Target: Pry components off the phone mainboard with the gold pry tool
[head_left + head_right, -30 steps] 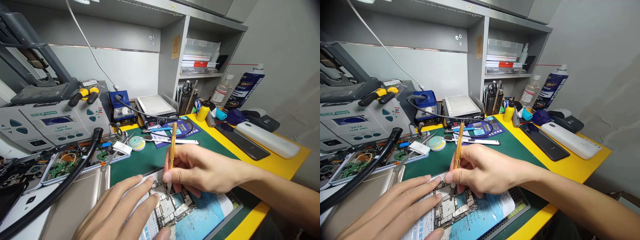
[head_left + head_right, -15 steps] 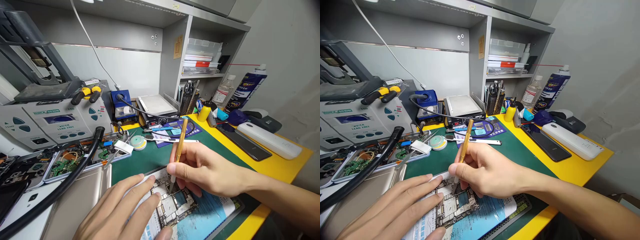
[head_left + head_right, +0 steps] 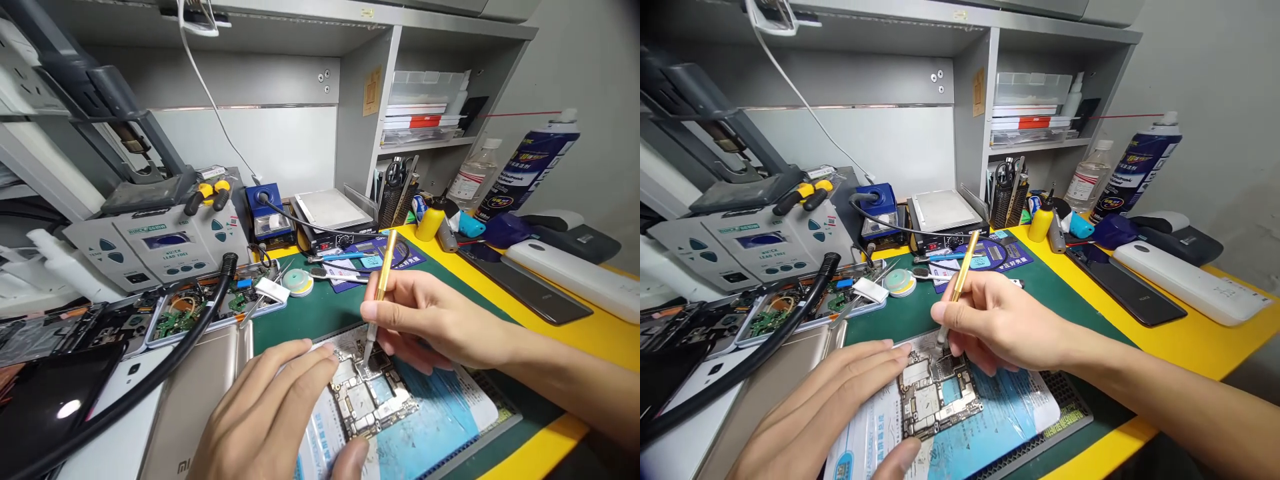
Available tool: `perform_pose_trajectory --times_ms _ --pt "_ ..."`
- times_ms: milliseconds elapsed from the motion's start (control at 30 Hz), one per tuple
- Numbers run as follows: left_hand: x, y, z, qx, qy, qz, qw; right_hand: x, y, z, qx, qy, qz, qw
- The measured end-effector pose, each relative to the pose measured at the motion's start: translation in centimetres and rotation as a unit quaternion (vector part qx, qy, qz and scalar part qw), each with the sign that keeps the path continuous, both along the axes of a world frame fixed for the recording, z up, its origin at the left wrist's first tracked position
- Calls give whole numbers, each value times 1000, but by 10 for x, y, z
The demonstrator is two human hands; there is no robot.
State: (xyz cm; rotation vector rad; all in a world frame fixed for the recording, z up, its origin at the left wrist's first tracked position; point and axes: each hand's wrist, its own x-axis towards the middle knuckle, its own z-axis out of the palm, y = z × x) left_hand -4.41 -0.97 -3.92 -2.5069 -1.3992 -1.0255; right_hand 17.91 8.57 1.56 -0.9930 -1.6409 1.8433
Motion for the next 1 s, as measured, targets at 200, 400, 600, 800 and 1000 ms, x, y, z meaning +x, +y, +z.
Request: perform_pose_trajectory --times_ms 200,400,600,800,1000 --pt "4 1 8 3 -9 -31 999 0 4 -4 -40 32 -18 999" --pt "-4 6 18 4 -43 10 999 2 8 -3 -59 100 -52 992" --pt "-19 14 18 -35 -38 59 997 9 17 -4 -65 126 -67 988" --pt "-20 14 14 -48 -42 36 997 10 18 -4 -70 132 -59 987" --pt "-10 7 15 -48 -33 -8 998 12 14 1 -91 106 -14 990"
